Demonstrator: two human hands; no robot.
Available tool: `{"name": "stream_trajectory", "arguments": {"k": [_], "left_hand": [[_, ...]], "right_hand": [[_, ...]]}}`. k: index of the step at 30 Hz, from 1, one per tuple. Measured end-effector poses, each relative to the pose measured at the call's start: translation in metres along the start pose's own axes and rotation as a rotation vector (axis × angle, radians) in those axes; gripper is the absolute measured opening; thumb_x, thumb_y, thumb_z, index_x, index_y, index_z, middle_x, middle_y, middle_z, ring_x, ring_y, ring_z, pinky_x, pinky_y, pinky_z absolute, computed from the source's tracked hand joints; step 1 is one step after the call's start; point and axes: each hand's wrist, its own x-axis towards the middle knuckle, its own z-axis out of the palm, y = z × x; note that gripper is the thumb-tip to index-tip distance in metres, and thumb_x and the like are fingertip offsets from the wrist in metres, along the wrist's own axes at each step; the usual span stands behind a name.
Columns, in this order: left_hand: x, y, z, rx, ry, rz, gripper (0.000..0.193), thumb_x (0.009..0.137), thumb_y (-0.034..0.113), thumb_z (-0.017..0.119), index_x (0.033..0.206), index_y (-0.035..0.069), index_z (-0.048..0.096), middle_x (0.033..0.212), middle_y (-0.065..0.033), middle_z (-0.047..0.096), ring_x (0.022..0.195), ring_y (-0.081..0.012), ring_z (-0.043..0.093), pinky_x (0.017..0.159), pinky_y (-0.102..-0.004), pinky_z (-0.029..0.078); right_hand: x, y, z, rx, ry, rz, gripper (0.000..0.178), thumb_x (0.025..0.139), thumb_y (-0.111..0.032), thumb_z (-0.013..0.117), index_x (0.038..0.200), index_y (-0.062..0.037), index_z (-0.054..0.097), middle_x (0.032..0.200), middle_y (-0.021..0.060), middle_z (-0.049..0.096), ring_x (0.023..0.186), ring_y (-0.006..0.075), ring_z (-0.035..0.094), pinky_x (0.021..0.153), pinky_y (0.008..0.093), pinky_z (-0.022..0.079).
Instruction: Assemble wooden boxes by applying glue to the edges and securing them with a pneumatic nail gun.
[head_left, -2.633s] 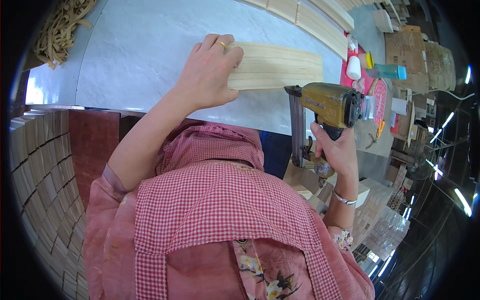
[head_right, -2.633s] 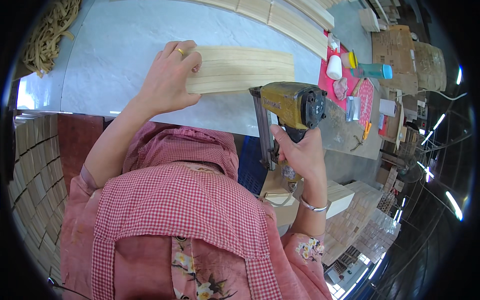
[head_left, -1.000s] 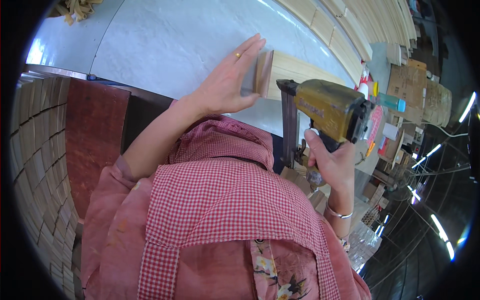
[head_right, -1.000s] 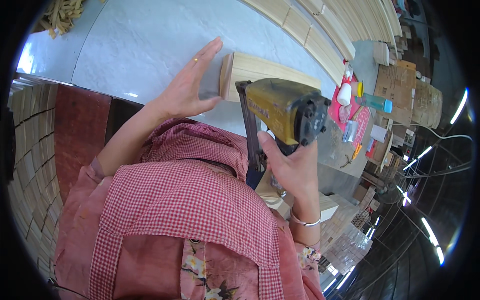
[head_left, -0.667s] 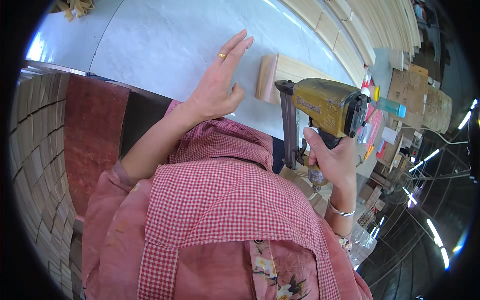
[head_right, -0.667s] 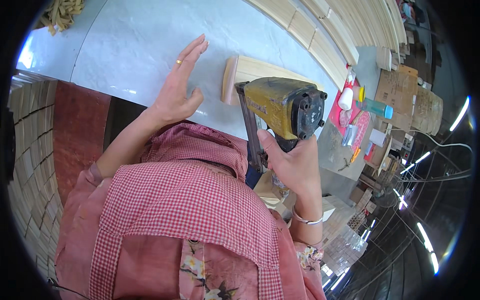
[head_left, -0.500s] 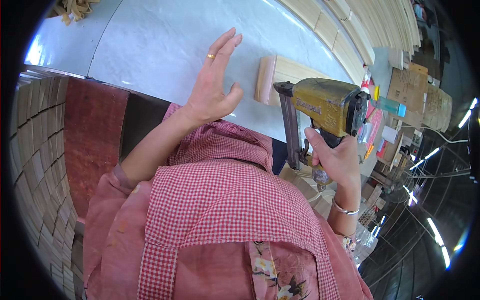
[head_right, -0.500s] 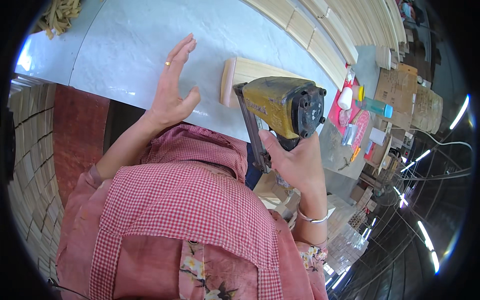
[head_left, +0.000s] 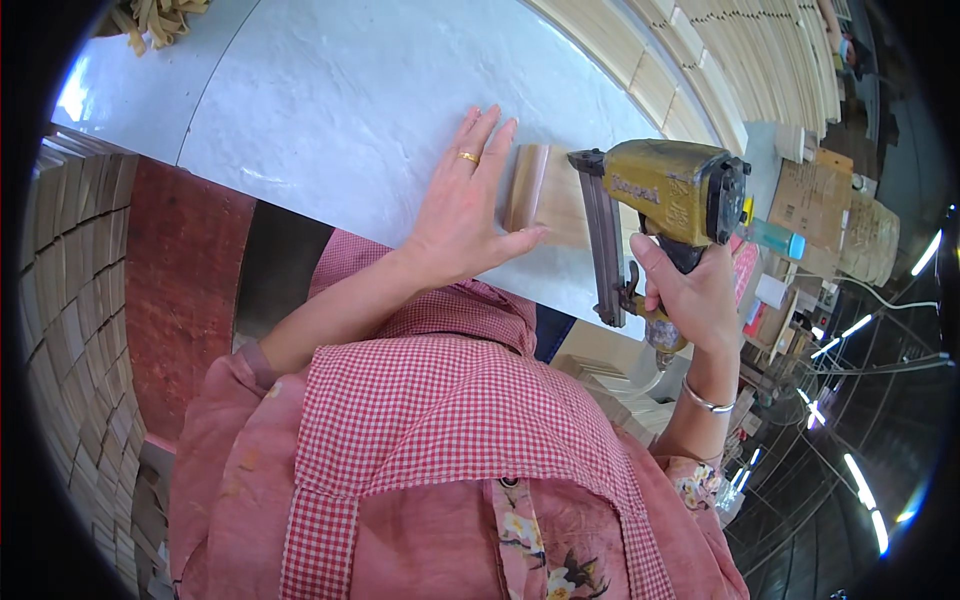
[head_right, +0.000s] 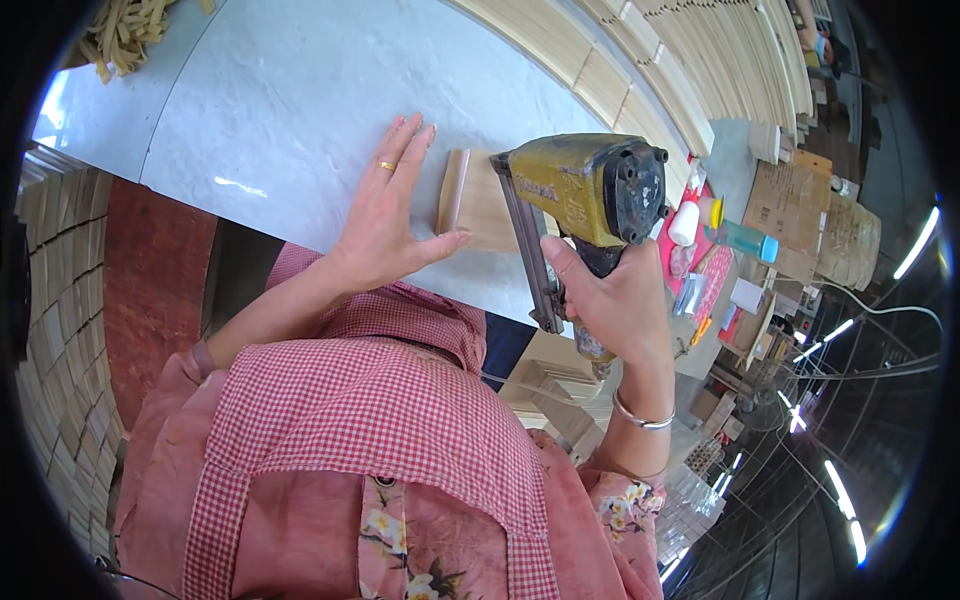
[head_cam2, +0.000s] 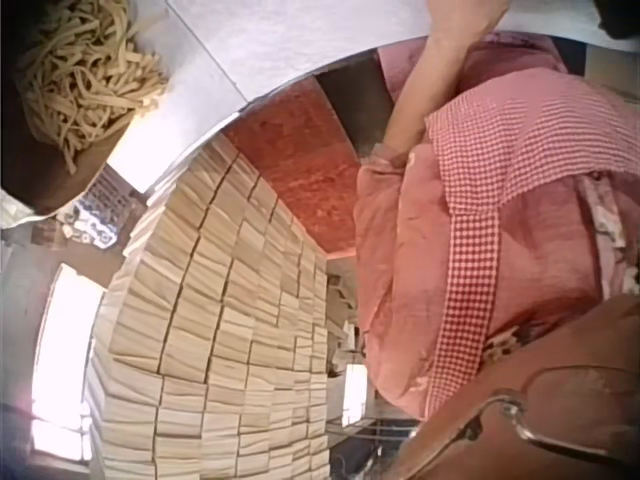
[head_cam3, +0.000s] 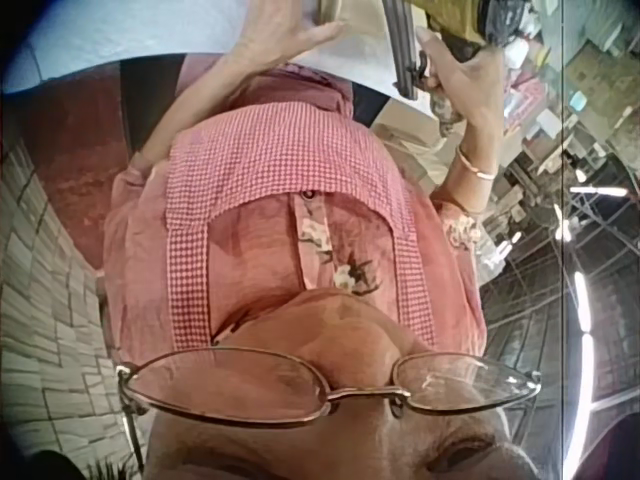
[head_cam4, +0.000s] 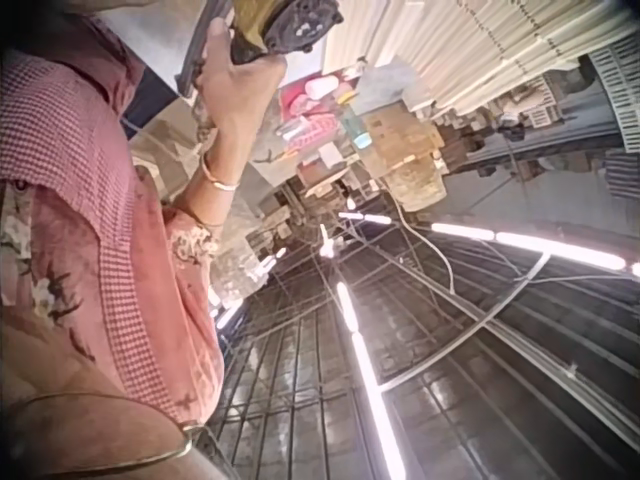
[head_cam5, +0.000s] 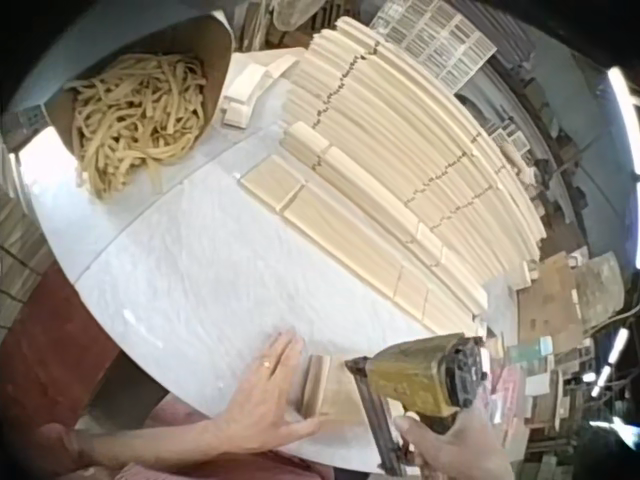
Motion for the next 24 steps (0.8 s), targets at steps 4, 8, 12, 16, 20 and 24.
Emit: {"name": "stream_trajectory", "arguments": {"k": [4, 8, 12, 16, 20, 24], "left_hand": [[0.0, -0.001, -0.001, 0.013, -0.015, -0.005, 0.106, 0.075, 0.035, 0.084, 0.157, 0.001, 0.027, 0.164, -0.0226, 0.023, 0.154, -0.0425, 0.017, 0.122, -0.0517, 0.026], [0.001, -0.001, -0.002, 0.015, -0.024, -0.01, 0.106, 0.074, 0.037, 0.085, 0.156, 0.001, 0.028, 0.163, -0.0232, 0.023, 0.154, -0.0434, 0.016, 0.122, -0.0524, 0.026], [0.002, 0.001, -0.004, 0.007, -0.013, -0.011, 0.101, 0.073, 0.037, 0.085, 0.152, 0.001, 0.033, 0.162, -0.0224, 0.025, 0.154, -0.0432, 0.017, 0.122, -0.0529, 0.026], [0.006, 0.005, -0.006, -0.017, 0.013, -0.003, 0.089, 0.072, 0.035, 0.086, 0.143, 0.002, 0.044, 0.16, -0.0215, 0.029, 0.152, -0.0424, 0.023, 0.12, -0.0527, 0.028], [0.025, 0.022, -0.013, 0.138, -0.006, 0.292, 0.066, 0.07, 0.033, 0.087, 0.122, 0.004, 0.058, 0.152, -0.0218, 0.04, 0.143, -0.0396, 0.036, 0.116, -0.0526, 0.03], [0.05, 0.053, 0.014, 0.239, -0.21, 0.391, 0.06, 0.066, 0.031, 0.088, 0.112, 0.007, 0.058, 0.146, -0.0192, 0.046, 0.135, -0.0356, 0.041, 0.114, -0.0512, 0.03]], "right_hand": [[0.004, -0.002, -0.002, 0.013, -0.024, 0.017, 0.031, 0.089, -0.015, 0.078, 0.108, 0.004, 0.064, 0.065, 0.0032, 0.061, 0.045, 0.0102, 0.052, 0.042, 0.0233, 0.04], [0.009, -0.004, -0.006, 0.011, -0.052, 0.03, 0.03, 0.088, -0.015, 0.078, 0.106, 0.0043, 0.064, 0.064, 0.0031, 0.061, 0.045, 0.01, 0.052, 0.042, 0.0233, 0.041], [0.01, -0.001, -0.011, 0.012, -0.051, 0.01, 0.028, 0.088, -0.014, 0.078, 0.104, 0.0046, 0.064, 0.064, 0.0029, 0.061, 0.044, 0.0099, 0.051, 0.042, 0.0232, 0.041], [0.006, 0.01, -0.019, 0.035, 0.02, -0.054, 0.026, 0.088, -0.014, 0.077, 0.101, 0.0046, 0.064, 0.063, 0.0024, 0.06, 0.043, 0.0097, 0.051, 0.041, 0.0229, 0.041], [0.0, 0.033, -0.046, 0.017, 0.178, 0.108, 0.024, 0.089, -0.015, 0.077, 0.097, 0.0036, 0.064, 0.061, 0.0019, 0.059, 0.043, 0.0094, 0.05, 0.041, 0.023, 0.041], [0.0, 0.053, -0.057, 0.018, 0.16, 0.098, 0.023, 0.089, -0.015, 0.076, 0.097, 0.0031, 0.064, 0.061, 0.002, 0.059, 0.042, 0.0093, 0.05, 0.041, 0.0231, 0.042]]}}
